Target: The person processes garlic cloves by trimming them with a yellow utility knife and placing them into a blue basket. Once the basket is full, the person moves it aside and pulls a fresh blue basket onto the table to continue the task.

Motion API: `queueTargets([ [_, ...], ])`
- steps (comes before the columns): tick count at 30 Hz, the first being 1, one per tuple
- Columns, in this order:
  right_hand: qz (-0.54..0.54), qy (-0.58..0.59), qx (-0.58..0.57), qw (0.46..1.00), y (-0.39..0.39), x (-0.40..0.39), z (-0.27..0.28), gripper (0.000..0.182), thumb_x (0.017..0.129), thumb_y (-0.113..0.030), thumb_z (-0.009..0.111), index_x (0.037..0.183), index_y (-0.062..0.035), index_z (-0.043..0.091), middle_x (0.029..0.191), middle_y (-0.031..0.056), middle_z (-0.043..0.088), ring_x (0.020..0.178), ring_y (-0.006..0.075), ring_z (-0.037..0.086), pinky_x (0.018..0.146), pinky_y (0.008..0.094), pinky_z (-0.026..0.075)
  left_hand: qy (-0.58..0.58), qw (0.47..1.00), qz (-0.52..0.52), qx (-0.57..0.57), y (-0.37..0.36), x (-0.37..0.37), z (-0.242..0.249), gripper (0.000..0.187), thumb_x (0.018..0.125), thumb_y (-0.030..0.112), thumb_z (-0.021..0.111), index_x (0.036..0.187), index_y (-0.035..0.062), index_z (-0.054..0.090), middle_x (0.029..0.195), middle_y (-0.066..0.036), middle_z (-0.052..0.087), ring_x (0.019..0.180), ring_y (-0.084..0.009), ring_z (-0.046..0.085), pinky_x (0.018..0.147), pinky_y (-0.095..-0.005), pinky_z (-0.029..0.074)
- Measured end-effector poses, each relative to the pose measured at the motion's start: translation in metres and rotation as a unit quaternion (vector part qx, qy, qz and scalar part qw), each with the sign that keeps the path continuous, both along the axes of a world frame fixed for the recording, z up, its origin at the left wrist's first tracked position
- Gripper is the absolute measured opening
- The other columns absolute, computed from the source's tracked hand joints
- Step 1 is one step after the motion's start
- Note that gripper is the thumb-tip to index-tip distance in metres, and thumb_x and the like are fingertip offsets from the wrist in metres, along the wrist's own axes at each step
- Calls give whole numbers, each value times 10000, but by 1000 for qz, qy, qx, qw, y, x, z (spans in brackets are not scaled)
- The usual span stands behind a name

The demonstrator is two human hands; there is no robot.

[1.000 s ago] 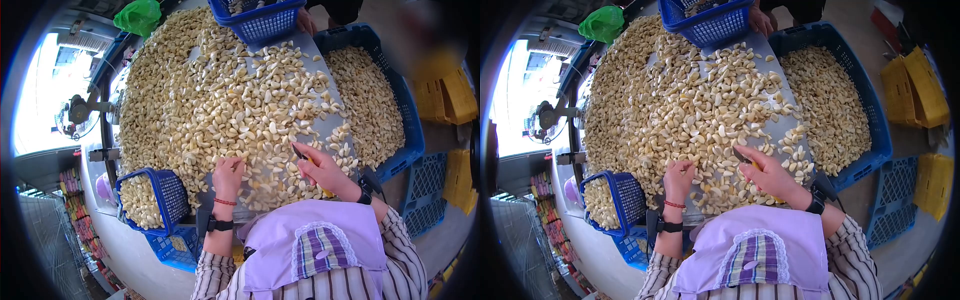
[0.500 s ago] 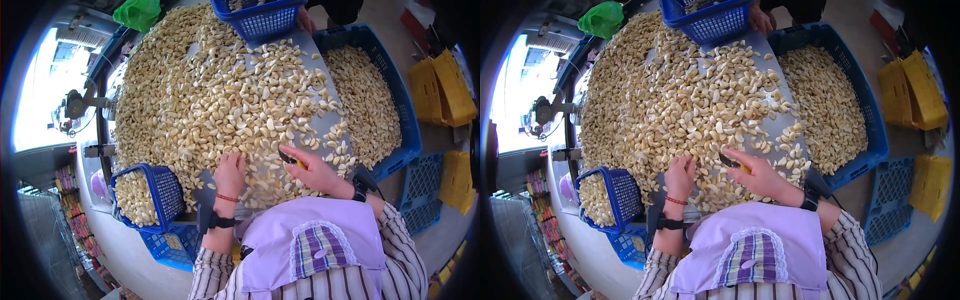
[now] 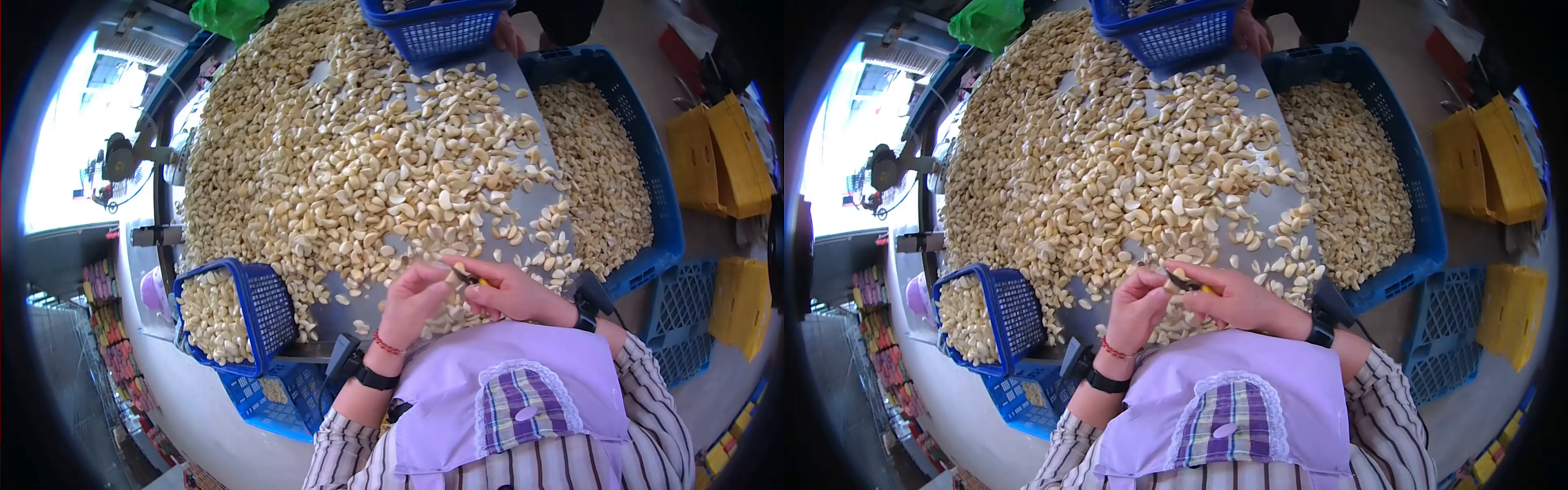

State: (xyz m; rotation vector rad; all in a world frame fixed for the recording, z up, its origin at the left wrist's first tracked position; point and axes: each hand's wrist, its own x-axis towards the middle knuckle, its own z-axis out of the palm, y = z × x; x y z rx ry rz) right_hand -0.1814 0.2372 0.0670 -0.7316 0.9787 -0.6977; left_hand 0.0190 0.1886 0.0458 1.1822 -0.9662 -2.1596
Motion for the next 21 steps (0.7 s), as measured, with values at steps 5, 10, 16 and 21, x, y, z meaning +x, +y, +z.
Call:
queueTargets([
  [5, -14, -22, 17, 1000, 7, 0, -14, 498, 940, -213, 517, 1418, -162, 387, 752, -34, 534, 591, 18, 460, 515, 166, 399, 91, 988, -65, 103, 7, 14, 19, 74, 838, 14, 614, 879, 67, 584, 800, 9, 612, 579, -20, 472, 491, -173, 357],
  [10, -138, -95, 32, 985, 5, -4, -22, 448, 966, -196, 476, 1400, -115, 404, 702, -25, 482, 537, 24, 417, 480, 163, 366, 89, 989, 107, 43, -13, 48, 10, 75, 807, 35, 634, 846, 64, 578, 680, -67, 549, 532, -153, 502, 474, -239, 399],
  [16, -158, -90, 21, 983, -2, -2, -24, 458, 956, -149, 443, 1399, -56, 371, 703, -4, 480, 506, 52, 413, 473, 183, 371, -451, 727, -107, -506, -42, 60, -45, 137, 789, 129, 688, 848, 8, 664, 771, -119, 644, 709, -246, 642, 620, -314, 499],
  [21, -160, -38, 52, 985, 5, -5, -26, 438, 963, -204, 491, 1389, -125, 425, 691, -30, 477, 496, 22, 399, 465, 169, 373, -299, 943, -23, -144, -44, 71, -28, 123, 806, 112, 674, 870, 7, 674, 763, -27, 654, 680, -135, 616, 623, -264, 487],
])
